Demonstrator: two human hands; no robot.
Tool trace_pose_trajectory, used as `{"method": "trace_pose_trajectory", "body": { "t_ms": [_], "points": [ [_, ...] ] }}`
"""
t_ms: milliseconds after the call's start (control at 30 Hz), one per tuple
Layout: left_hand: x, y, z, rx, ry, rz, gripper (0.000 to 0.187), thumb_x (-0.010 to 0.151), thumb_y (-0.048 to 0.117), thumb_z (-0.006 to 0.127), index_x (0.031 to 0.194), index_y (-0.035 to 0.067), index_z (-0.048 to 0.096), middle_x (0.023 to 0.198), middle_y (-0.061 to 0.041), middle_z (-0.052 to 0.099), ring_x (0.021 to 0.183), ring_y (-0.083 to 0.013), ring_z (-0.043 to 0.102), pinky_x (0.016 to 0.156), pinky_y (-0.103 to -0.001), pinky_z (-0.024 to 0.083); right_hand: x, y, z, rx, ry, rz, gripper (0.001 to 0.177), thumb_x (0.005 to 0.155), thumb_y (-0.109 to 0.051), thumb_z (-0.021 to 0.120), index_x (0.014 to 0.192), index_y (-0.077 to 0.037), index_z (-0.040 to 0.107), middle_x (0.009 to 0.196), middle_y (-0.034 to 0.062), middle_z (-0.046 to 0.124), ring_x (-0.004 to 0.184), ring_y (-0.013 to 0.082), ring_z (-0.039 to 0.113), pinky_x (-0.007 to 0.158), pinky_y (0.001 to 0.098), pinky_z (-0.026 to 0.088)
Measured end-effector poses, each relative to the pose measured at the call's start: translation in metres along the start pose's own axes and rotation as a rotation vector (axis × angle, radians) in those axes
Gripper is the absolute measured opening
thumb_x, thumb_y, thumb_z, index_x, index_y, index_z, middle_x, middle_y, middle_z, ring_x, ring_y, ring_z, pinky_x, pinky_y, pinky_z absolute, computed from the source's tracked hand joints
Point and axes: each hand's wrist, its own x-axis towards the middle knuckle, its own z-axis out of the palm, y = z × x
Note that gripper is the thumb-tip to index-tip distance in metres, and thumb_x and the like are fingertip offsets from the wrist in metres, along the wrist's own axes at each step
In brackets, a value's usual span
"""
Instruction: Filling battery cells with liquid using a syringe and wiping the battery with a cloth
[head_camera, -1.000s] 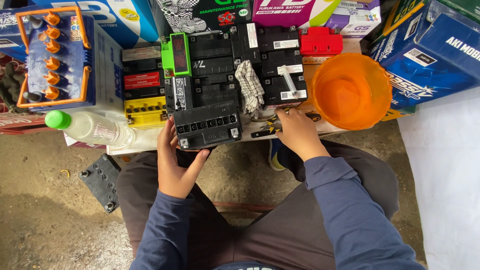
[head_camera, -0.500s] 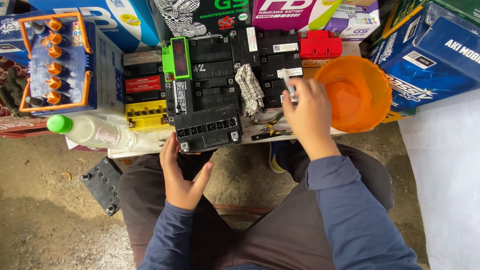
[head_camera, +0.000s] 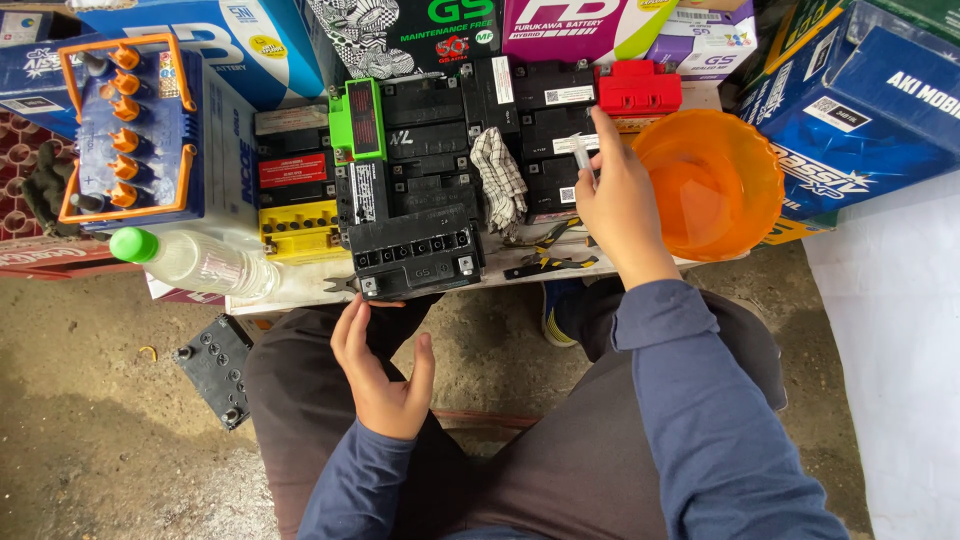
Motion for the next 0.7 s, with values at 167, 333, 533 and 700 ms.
{"method": "trace_pose_trajectory", "body": {
  "t_ms": [167, 333, 533, 700],
  "points": [
    [-0.014, 0.023, -0.002, 0.024, -0.031, -0.084, 0.062, 0.095, 0.009, 0.068, 0.148, -0.002, 0.037, 0.147, -0.024, 0.04, 0.142, -0.0388, 0.046, 0.12, -0.046, 0.044, -0.02, -0.013, -0.048, 0.157, 0.026, -0.048, 0.073, 0.098, 0.007, 0.058, 0.161, -0.021, 0.036, 0.106, 0.0108, 0.05, 0.086, 0.0225, 0.057, 0.082, 0.0367, 0.052],
    [-0.032, 0.043, 0.017, -0.057, -0.205, -0.037, 0.058, 0.092, 0.008, 0.07, 0.143, -0.003, 0.043, 0.141, -0.025, 0.048, 0.136, -0.0401, 0.052, 0.117, -0.047, 0.045, -0.041, 0.024, -0.092, 0.136, 0.211, -0.066, 0.049, 0.105, 0.0, 0.06, 0.152, -0.01, 0.052, 0.112, 0.0136, 0.057, 0.091, 0.023, 0.062, 0.079, 0.0352, 0.052],
    [-0.046, 0.082, 0.059, -0.314, -0.572, -0.034, 0.052, 0.093, 0.007, 0.069, 0.141, 0.003, 0.048, 0.14, -0.024, 0.047, 0.135, -0.0394, 0.053, 0.115, -0.047, 0.046, -0.055, 0.062, -0.117, 0.269, 0.349, -0.05, 0.046, 0.108, 0.005, 0.055, 0.151, -0.007, 0.045, 0.115, 0.0158, 0.055, 0.102, 0.0254, 0.065, 0.087, 0.034, 0.051],
    [-0.046, 0.118, 0.1, -0.476, -0.817, 0.06, 0.048, 0.095, 0.007, 0.067, 0.139, 0.001, 0.049, 0.138, -0.027, 0.048, 0.132, -0.0418, 0.053, 0.113, -0.047, 0.045, -0.055, 0.085, -0.127, 0.332, 0.367, -0.093, 0.043, 0.11, 0.0, 0.053, 0.15, -0.011, 0.041, 0.125, 0.0213, 0.07, 0.115, 0.0293, 0.07, 0.1, 0.0389, 0.053]
  ]
}}
